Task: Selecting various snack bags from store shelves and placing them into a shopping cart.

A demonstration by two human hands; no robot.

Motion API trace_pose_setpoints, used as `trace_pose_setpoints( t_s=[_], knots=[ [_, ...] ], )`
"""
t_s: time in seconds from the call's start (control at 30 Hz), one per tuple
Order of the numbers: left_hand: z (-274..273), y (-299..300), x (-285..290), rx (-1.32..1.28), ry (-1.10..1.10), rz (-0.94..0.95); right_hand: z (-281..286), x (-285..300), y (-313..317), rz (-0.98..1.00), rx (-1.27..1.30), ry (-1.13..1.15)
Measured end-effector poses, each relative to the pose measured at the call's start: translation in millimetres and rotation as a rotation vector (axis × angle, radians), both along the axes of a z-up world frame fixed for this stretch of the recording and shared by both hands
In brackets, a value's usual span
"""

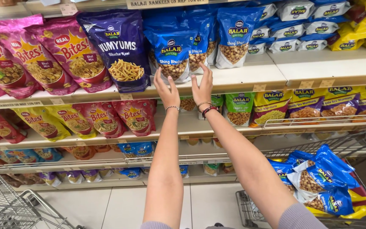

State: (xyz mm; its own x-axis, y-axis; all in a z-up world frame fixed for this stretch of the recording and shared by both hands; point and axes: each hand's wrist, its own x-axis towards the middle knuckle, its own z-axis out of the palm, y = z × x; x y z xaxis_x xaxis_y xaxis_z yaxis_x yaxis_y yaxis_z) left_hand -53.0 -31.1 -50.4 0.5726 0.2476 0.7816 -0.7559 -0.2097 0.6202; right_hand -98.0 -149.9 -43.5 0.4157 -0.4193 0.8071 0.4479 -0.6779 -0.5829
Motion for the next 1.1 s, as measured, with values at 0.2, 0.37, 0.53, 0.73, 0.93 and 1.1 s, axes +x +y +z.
trace_pose_setpoints(
  t_s=[0.2,0.37,0.53,0.73,0.93,1.1],
  knots=[
    [-12.5,2.1,-44.6,0.097,0.061,0.04,-21.6,-41.3,1.4,-0.073,-0.005,0.005],
    [-50.9,-9.5,-79.4,0.168,0.106,0.023,-69.4,-68.7,-11.7,-0.223,-0.045,0.12],
    [-105.3,-32.3,-116.9,0.267,0.149,-0.06,-128.3,-104.9,-33.0,-0.303,0.001,0.236],
    [-176.6,-92.7,-158.9,0.401,0.279,-0.235,-204.7,-164.6,-81.9,-0.483,0.13,0.382],
    [-230.0,-164.4,-196.3,0.498,0.373,-0.431,-270.4,-232.5,-150.4,-0.683,0.226,0.552],
    [-278.2,-229.8,-214.0,0.604,0.454,-0.553,-313.8,-283.5,-209.7,-0.835,0.34,0.643]
  ],
)
